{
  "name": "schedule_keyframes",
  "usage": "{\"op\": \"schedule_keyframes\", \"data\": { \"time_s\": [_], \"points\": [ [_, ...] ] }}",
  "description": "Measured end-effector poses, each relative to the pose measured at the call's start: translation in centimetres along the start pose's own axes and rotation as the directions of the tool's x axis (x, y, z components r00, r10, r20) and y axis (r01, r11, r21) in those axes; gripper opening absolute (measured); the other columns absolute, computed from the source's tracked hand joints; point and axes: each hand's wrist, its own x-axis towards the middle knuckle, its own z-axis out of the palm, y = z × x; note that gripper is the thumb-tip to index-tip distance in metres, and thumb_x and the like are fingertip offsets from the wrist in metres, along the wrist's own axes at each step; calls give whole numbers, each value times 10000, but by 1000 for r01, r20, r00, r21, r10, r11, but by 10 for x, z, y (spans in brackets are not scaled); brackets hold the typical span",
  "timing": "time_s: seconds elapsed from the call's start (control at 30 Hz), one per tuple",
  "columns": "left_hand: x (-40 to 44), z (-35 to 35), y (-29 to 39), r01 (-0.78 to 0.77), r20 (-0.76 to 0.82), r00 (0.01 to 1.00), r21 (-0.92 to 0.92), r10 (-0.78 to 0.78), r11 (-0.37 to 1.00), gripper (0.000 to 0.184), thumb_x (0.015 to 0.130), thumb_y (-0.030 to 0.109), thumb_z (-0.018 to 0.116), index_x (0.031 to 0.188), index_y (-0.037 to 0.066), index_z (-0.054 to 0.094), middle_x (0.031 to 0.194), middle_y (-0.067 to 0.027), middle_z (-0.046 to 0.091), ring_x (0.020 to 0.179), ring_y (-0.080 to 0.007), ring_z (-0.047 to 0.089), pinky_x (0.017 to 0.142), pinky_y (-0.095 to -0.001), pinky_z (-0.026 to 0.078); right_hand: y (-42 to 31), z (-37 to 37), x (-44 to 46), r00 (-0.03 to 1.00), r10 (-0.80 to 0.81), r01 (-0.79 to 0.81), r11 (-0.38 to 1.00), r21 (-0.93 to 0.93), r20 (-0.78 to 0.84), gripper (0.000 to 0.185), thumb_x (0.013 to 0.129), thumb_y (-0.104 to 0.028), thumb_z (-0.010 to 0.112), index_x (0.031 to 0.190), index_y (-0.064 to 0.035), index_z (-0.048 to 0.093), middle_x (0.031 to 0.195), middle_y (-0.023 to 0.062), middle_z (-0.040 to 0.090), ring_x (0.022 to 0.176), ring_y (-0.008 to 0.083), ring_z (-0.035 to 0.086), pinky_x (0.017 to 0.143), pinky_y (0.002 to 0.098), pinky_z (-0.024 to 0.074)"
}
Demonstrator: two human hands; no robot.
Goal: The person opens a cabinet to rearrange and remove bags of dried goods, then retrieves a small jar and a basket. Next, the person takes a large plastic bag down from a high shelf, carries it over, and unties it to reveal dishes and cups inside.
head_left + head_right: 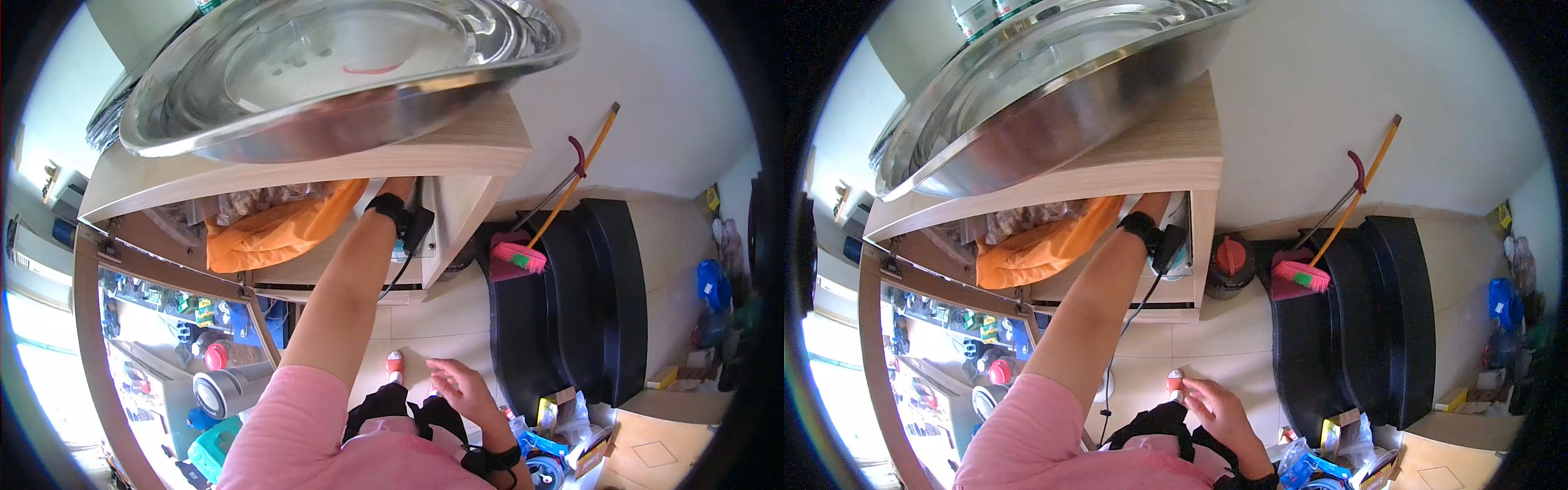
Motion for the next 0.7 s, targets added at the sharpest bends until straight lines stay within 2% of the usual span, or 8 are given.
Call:
{"op": "schedule_keyframes", "data": {
  "time_s": [0.17, 0.23, 0.37, 0.47, 0.53, 0.6, 0.63, 0.7],
  "points": [
    [-44, -33, 30, -172, -290, 951, -198, 110, 965, 422, 803, 325, 675, 1090, 21, 619, 978, -207, 656, 1059, -391, 573, 910, -477, 442, -47, -23, 36, 968, -219, 211, 975, -75, -121, 257, 928, -84, 552, 1171, -10, 588, 1062, 153, 657, 916, 206, 672, 804, 300, 511],
    [-98, -65, 47, -185, -371, 921, -145, 120, 972, 591, 767, 314, 721, 1211, -4, 496, 966, -229, 645, 1017, -406, 588, 861, -481, 472, -79, -26, 59, 905, -348, 332, 937, -107, -246, 247, 932, -64, 538, 1165, -4, 596, 1034, 117, 671, 901, 175, 655, 828, 282, 496],
    [-175, -111, 41, -63, -124, 992, -225, 36, 972, 693, 760, 310, 764, 1276, 22, 402, 1083, -246, 608, 990, -405, 609, 820, -445, 497, -122, -3, 134, 808, -443, 531, 833, 155, -389, 315, 938, -29, 507, 1252, -12, 540, 1177, 86, 605, 1070, 175, 580, 913, 297, 459],
    [-230, -136, 39, -118, -201, 978, -293, 60, 949, 641, 771, 309, 764, 1229, 22, 419, 1012, -242, 615, 942, -424, 619, 760, -449, 508, -118, 5, 214, 741, -550, 576, 816, -56, -386, 474, 893, 13, 505, 1358, -38, 433, 1290, 133, 530, 1183, 218, 519, 949, 317, 437],
    [-266, -153, 41, 15, -135, 988, -391, -74, 920, 626, 779, 274, 761, 1245, 39, 416, 1019, -222, 619, 958, -387, 629, 784, -433, 503, -110, 3, 265, 785, -502, 407, 860, -308, -363, 498, 870, -58, 525, 1352, 1, 420, 1287, 211, 517, 1214, 317, 497, 973, 361, 413],
    [-300, -170, 40, 118, -92, 979, -481, -183, 869, 621, 784, 218, 749, 1269, 44, 402, 1081, -201, 615, 998, -344, 631, 830, -408, 500, -76, -6, 333, 653, -589, 317, 784, -535, -476, 510, 854, 13, 493, 1360, -17, 434, 1357, 175, 491, 1248, 280, 484, 1042, 367, 366],
    [-317, -174, 36, 164, -100, 962, -527, -253, 834, 627, 783, 196, 742, 1282, 44, 393, 1107, -187, 612, 1010, -323, 631, 847, -399, 498, -47, -14, 376, 465, -756, 314, 627, -713, -460, 471, 863, -109, 561, 1296, 39, 453, 1317, 248, 500, 1235, 405, 455, 1046, 427, 348],
    [-345, -179, 24, 204, -177, 915, -574, -363, 793, 617, 791, 197, 739, 1286, 61, 396, 1088, -168, 617, 1005, -331, 635, 834, -403, 509, -39, -18, 407, 514, -725, 254, 640, -725, -459, 473, 859, -112, 572, 1291, 40, 455, 1309, 244, 504, 1225, 397, 462, 1038, 422, 354]
  ]
}}
